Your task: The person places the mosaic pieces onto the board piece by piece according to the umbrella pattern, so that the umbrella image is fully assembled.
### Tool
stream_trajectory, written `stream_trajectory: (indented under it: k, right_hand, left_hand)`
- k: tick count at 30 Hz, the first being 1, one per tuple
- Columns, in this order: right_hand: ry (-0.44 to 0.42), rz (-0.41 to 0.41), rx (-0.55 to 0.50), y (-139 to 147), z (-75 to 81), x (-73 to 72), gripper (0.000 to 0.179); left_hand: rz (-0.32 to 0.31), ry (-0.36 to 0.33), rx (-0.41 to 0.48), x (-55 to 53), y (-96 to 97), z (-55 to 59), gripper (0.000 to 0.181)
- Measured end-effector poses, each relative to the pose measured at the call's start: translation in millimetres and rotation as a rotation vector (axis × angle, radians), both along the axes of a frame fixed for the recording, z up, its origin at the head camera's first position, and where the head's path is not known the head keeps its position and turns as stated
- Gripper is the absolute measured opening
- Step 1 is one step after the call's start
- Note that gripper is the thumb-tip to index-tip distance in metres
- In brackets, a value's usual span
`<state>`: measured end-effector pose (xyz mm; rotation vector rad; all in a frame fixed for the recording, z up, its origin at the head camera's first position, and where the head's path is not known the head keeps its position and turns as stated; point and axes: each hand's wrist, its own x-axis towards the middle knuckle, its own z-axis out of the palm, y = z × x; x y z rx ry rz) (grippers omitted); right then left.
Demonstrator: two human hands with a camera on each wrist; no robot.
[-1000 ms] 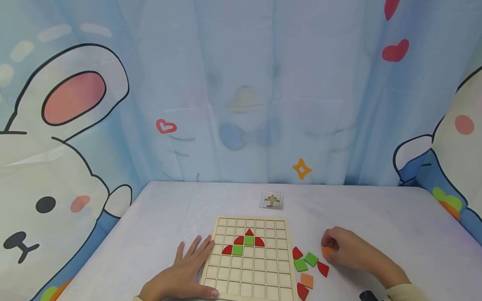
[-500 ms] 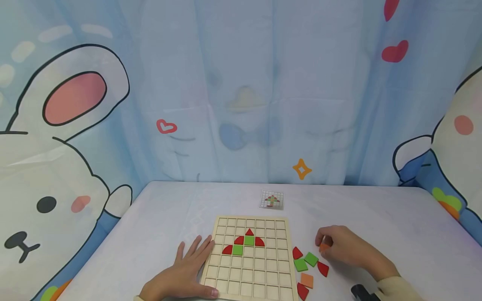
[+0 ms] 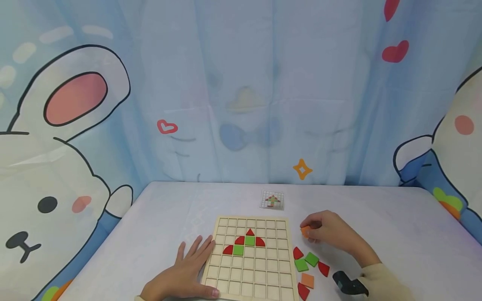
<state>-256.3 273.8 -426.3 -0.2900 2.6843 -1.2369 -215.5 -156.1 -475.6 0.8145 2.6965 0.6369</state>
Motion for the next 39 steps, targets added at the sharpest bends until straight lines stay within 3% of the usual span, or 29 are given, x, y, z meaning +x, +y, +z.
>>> stream_trajectory:
  k: [9,20,33,39]
  right_hand:
    - [0.007,0.035,-0.252,-42,-1.7,7.4,0.032]
    - [-0.010,0.077,-0.431,-86,-2.1,9.8,0.031]
    - [-0.042,0.138,-0.522,-117,-11.4,16.5,0.029]
    - [-0.041,0.093,-0.447,-127,-16.0,20.2,0.019]
  left_hand:
    - [-0.008,-0.011,0.004,-0.4,0.4,-2.3,0.124]
    - [0.001,-0.007,-0.012,0.0,4.9,-2.9,0.124]
    - [0.019,-0.003,-0.040,0.4,4.2,0.0,0.125]
    - [0.011,0.001,-0.025,0.8,2.6,1.5,0.125]
